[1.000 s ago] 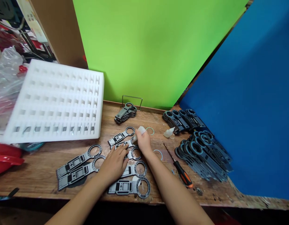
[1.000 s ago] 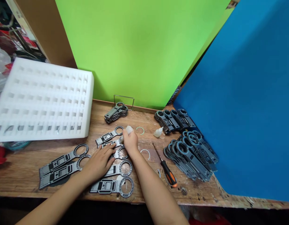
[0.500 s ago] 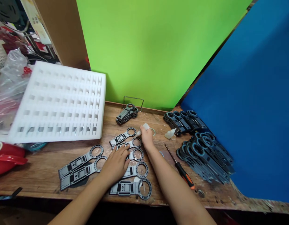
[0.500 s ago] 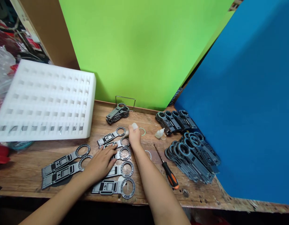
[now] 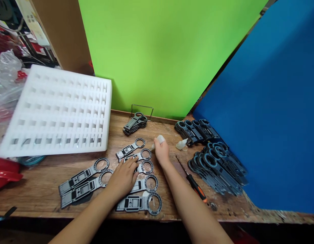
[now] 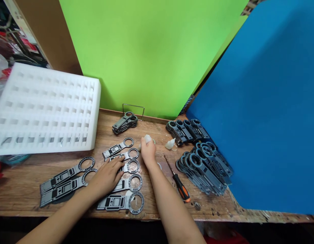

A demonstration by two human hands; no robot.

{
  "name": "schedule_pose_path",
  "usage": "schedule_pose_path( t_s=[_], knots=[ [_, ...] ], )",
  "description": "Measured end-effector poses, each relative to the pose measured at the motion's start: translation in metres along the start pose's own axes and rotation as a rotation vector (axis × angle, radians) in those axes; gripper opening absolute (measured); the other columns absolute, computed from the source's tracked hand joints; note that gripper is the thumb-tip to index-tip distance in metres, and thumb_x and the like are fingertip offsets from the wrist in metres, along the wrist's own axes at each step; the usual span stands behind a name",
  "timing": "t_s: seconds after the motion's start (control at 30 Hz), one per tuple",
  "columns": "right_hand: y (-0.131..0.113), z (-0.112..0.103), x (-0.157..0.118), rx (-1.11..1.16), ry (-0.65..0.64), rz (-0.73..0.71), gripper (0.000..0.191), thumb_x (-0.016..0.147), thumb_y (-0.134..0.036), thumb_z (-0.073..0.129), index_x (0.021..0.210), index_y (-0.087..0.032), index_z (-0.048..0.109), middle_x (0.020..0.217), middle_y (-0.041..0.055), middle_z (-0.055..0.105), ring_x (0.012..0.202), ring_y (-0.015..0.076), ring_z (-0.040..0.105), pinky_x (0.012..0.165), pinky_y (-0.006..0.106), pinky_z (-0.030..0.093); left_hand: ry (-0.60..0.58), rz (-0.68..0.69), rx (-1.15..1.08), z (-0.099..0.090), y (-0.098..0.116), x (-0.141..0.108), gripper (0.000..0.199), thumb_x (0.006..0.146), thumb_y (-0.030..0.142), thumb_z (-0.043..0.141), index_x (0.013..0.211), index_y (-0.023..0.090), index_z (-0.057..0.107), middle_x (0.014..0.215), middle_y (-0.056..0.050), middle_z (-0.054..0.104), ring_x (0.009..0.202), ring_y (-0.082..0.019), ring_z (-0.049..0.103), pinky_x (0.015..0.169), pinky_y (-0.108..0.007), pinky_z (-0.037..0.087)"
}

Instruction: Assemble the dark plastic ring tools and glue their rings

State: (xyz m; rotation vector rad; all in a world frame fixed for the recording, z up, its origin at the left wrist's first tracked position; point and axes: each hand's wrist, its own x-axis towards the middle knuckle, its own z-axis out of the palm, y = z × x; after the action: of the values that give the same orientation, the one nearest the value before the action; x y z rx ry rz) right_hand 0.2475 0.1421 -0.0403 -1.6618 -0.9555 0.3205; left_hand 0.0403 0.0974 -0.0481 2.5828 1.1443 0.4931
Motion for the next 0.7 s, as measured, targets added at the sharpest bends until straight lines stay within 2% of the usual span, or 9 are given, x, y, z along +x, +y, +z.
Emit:
schedule_pose_path(
  t_s=[0.23,0.4,0.5,0.6,0.7],
  knots=[
    [-0.004,-0.013,-0.009,0.053,-0.025,0.034,0.024,0.068,-0.043,0.065,0.062,-0.023,0.054,0.053,-0.004,0.052,0.054,0.0149,0.043,0.054,0.026,0.029,-0.006,-0.011,0.024,-0.002,0.003,0.0,0.029,0.087,0.026,0.044,0.112,0.021,0.057,0.139,-0.007,0.049,0.128,-0.026,0.043,0.106,-0.052,0.032],
    [-0.001,-0.016,-0.001,0.237,-0.042,0.155,0.025,0.067,-0.043,0.062,0.059,-0.022,0.05,0.051,-0.0045,0.051,0.051,0.0127,0.043,0.048,0.024,0.03,0.006,0.02,0.068,-0.009,0.006,0.001,0.028,0.086,0.028,0.046,0.11,0.022,0.058,0.135,-0.008,0.053,0.123,-0.026,0.047,0.103,-0.05,0.034],
    [0.002,-0.014,0.007,0.383,-0.082,0.278,0.027,0.072,-0.047,0.053,0.063,-0.023,0.046,0.045,-0.0082,0.041,0.039,0.0096,0.034,0.039,0.022,0.024,0.017,0.05,0.065,-0.019,0.005,0.011,0.029,0.085,0.033,0.047,0.109,0.023,0.059,0.128,-0.007,0.058,0.118,-0.025,0.05,0.102,-0.047,0.035],
    [-0.001,-0.005,0.013,0.489,-0.14,0.385,0.032,0.071,-0.053,0.052,0.065,-0.024,0.042,0.042,-0.0108,0.035,0.033,0.0075,0.026,0.034,0.02,0.02,0.074,-0.058,0.043,-0.027,-0.002,0.032,0.034,0.087,0.035,0.043,0.116,0.023,0.056,0.127,-0.007,0.057,0.117,-0.024,0.049,0.1,-0.041,0.038],
    [-0.007,0.008,0.016,0.546,-0.204,0.428,0.039,0.067,-0.06,0.055,0.065,-0.024,0.039,0.041,-0.011,0.035,0.032,0.0064,0.026,0.032,0.019,0.02,0.123,-0.227,0.05,-0.027,-0.013,0.057,0.039,0.088,0.036,0.04,0.12,0.02,0.053,0.122,-0.011,0.056,0.114,-0.027,0.05,0.096,-0.042,0.04]
  ],
)
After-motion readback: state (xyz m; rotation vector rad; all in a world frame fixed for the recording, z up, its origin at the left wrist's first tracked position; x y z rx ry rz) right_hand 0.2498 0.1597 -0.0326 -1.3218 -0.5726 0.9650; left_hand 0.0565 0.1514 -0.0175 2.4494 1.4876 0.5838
